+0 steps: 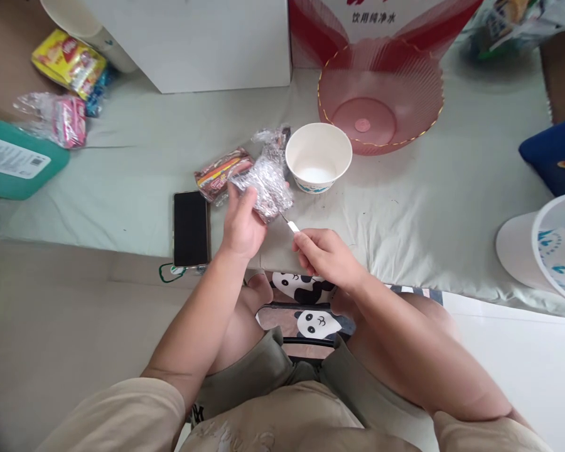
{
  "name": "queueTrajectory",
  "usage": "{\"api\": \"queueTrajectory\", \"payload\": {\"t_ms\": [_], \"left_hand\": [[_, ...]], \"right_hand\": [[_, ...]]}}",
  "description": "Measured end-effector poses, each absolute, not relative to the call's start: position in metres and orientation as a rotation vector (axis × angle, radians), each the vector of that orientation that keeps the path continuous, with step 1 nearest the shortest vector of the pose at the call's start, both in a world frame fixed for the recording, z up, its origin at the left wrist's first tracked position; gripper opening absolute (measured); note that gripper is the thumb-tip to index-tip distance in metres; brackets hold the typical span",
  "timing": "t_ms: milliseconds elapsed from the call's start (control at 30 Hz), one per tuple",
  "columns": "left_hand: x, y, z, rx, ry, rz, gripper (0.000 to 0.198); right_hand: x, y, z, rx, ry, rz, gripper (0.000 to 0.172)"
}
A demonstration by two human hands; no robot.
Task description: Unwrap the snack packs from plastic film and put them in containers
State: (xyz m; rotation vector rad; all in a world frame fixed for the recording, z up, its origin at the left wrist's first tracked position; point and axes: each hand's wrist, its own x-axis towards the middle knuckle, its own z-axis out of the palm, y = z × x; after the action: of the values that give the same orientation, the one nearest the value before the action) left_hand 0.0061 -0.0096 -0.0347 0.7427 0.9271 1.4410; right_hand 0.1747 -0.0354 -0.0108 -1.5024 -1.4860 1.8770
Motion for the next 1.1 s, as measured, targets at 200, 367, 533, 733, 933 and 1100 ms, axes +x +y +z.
{"api": "queueTrajectory", "payload": {"t_ms": [200,367,533,733,933,1100], "left_hand": [[-0.01,-0.007,-0.018,0.368,0.911,1.354,0.06],[-0.015,-0.012,-0.012,0.354,0.783,1.2,0.056],[-0.006,-0.013,-0.019,0.498,0.733,1.017,0.051],[0.008,-0.019,-0.036,0.667,0.741,0.764,0.054],[0.012,-0.021,-0.039,0.692,0.767,0.807,0.048],[0.013,-0.019,-0.035,0.669,0.782,0.84,0.043]], "right_hand": [[0.219,-0.029,-0.011,-1.67,-2.04,0.932,0.045],[0.268,-0.018,-0.022,-2.155,-2.129,0.355,0.034],[0.279,-0.01,-0.031,-2.137,-1.964,0.123,0.034],[0.227,-0.027,-0.024,-1.389,-1.803,0.875,0.044],[0.201,-0.033,-0.024,-1.425,-1.593,1.059,0.042],[0.203,-0.035,-0.024,-1.385,-1.423,1.162,0.043]]}}
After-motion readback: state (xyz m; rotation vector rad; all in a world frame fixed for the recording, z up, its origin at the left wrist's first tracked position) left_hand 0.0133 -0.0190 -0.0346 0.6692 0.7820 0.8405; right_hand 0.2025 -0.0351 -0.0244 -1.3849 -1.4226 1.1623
